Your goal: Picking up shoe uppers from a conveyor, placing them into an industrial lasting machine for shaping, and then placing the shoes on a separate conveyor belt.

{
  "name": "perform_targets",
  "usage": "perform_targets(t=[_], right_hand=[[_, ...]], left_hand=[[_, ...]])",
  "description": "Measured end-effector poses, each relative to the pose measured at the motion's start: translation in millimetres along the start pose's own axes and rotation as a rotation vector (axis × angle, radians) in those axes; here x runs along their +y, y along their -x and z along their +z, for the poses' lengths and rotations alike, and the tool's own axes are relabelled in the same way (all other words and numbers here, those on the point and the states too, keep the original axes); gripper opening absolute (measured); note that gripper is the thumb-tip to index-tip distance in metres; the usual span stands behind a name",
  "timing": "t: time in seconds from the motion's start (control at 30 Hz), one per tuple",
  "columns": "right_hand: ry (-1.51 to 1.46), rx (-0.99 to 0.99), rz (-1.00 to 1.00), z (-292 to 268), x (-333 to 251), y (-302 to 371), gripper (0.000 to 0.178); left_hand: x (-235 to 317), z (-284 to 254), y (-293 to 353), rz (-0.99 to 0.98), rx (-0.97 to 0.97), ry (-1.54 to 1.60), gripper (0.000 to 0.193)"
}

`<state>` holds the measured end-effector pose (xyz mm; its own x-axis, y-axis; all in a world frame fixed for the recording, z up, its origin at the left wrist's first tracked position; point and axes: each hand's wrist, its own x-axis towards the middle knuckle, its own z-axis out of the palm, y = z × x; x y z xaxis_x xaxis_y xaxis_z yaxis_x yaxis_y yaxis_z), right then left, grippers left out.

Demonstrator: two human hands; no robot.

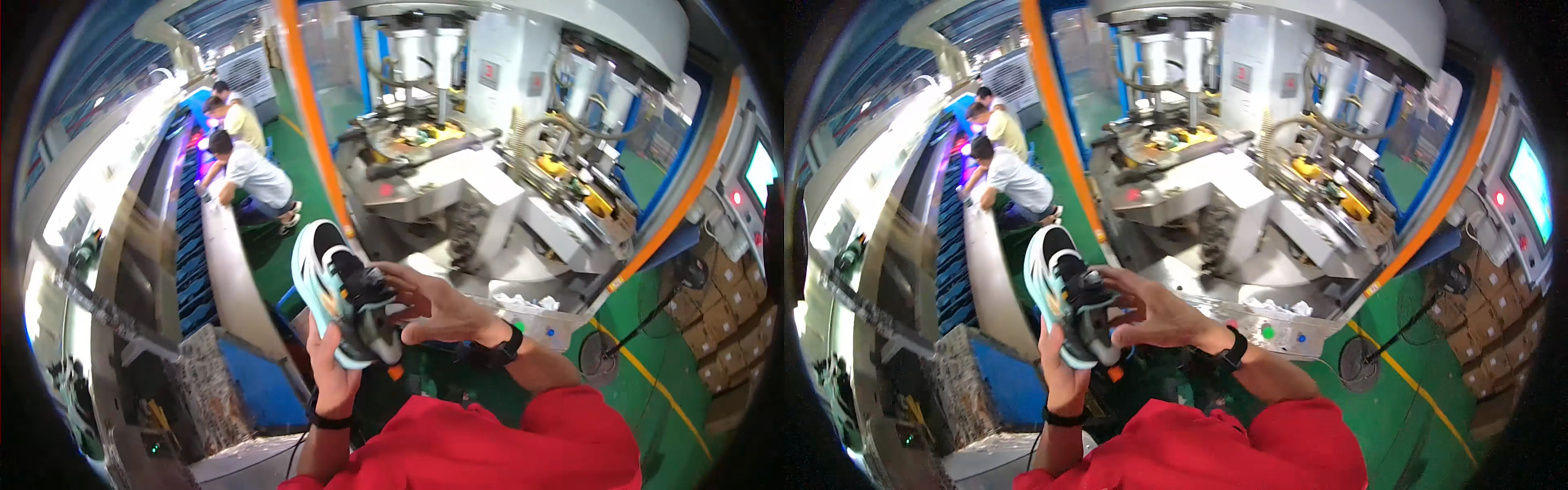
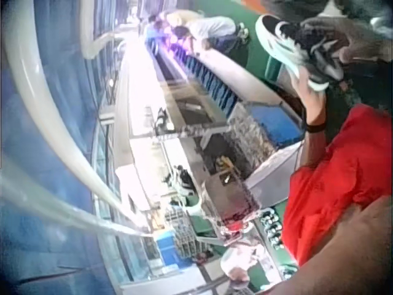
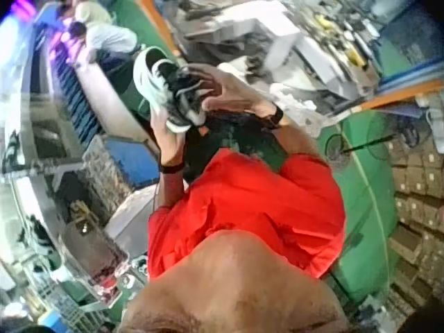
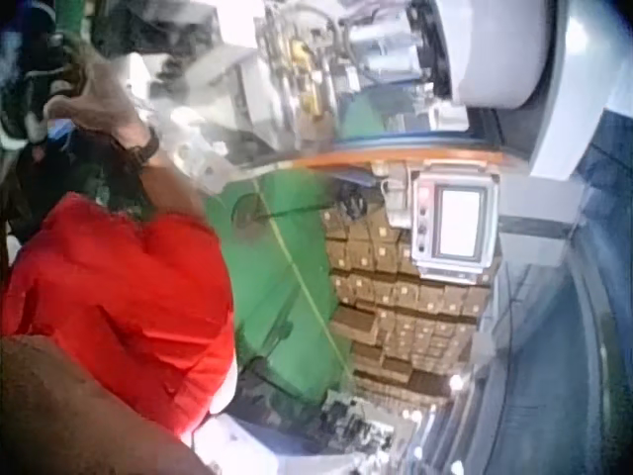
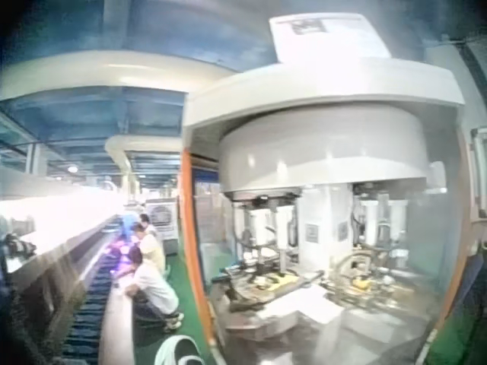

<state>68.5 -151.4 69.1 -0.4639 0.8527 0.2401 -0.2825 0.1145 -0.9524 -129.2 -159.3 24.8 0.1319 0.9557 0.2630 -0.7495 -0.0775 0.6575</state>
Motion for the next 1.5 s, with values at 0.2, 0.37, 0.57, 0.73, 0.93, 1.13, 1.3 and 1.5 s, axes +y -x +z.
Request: perform_targets(t=[0.2,0.37,0.57,0.73,0.93,1.13,1.3,1.5], right_hand=[[0.317,0.93,-0.032,-103,24,72,0.068],[0.225,1.276,-0.141,-197,10,160,0.059],[0.347,1.533,-0.224,-254,-16,237,0.054],[0.516,1.794,-0.146,-256,-34,262,0.052],[0.633,1.951,0.011,-259,-41,266,0.053],[0.888,1.662,0.198,-384,-85,215,0.052],[0.994,1.368,0.66,-497,-84,103,0.052],[1.202,1.114,0.882,-555,43,-45,0.054]], left_hand=[[-130,82,-41,-0.079,-0.161,-0.634,0.074],[-238,132,-96,-0.428,-0.412,-0.485,0.072],[-412,160,-198,-0.501,-0.352,-0.783,0.066],[-500,180,-273,-0.391,-0.297,-1.089,0.071],[-572,151,-330,-0.465,-0.151,-1.498,0.071],[-510,116,-353,-0.654,0.159,-0.864,0.041],[-365,111,-274,-1.039,-0.082,-0.17,0.02],[-182,41,-191,-0.925,0.051,-0.322,0.049]])
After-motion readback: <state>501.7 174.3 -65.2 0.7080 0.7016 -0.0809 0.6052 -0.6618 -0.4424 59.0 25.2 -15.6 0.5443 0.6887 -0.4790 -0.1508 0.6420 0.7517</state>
